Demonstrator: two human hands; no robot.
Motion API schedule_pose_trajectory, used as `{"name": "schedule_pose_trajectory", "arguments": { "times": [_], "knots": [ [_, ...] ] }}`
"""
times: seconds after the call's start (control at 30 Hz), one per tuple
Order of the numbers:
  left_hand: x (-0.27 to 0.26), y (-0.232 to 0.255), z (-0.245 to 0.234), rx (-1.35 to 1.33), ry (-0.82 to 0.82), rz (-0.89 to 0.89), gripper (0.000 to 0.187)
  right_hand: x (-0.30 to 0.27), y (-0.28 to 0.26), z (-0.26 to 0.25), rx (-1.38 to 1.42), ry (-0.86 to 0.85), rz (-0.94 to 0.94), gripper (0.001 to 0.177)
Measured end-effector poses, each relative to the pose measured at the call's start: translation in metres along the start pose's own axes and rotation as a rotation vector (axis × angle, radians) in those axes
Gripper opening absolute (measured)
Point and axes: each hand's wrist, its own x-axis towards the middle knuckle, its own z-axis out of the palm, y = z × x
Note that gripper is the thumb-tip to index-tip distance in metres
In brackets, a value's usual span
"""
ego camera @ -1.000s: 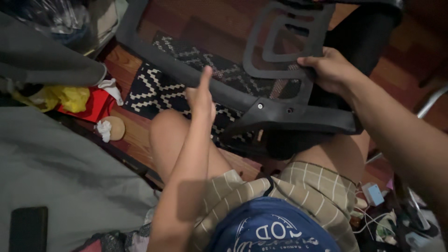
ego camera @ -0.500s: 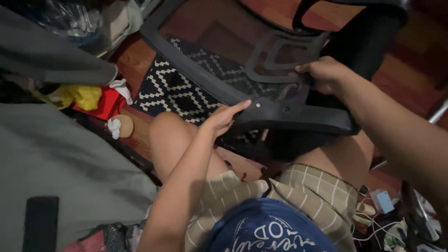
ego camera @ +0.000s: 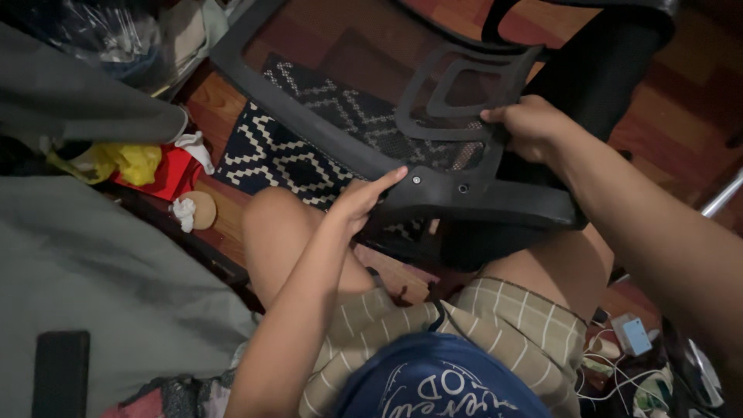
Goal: The person sits on the floor and assembles a black mesh office chair by inserting and tightening screws into the backrest frame. They use a screwdriver to secure multiple fasteners along the lower edge of the chair back.
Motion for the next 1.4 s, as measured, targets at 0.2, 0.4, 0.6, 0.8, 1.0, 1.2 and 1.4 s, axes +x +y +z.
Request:
{"name": "schedule_pose_trajectory", "arguments": {
  "times": [0.2,0.4,0.6,0.8,1.0,1.2,1.4],
  "knots": [
    [-0.013,-0.009,0.015,0.058,0.106,0.211,0.056,-0.013,-0.002,0.001,0.058,-0.043,-0.127,0.042],
    [-0.024,0.016,0.033,0.169,0.162,0.194,0.053,-0.009,-0.002,-0.005,0.044,-0.036,-0.164,0.039],
    [-0.049,0.042,0.016,0.098,0.186,-0.296,0.051,-0.014,0.002,-0.002,-0.027,-0.021,-0.218,0.038],
    [-0.013,-0.002,-0.067,0.356,0.152,-0.128,0.042,-0.014,0.004,0.002,0.036,-0.027,-0.214,0.041],
    [0.017,-0.097,-0.132,1.010,0.796,-0.107,0.032,-0.008,0.020,-0.015,-0.219,-0.003,-0.327,0.032],
    [0.049,-0.154,-0.148,1.122,0.712,0.114,0.042,0.015,0.044,-0.020,-0.251,-0.103,-0.396,0.017],
    [0.030,-0.192,-0.161,1.384,0.738,-0.024,0.035,-0.007,0.030,-0.007,-0.186,-0.136,-0.348,0.023]
  ]
}}
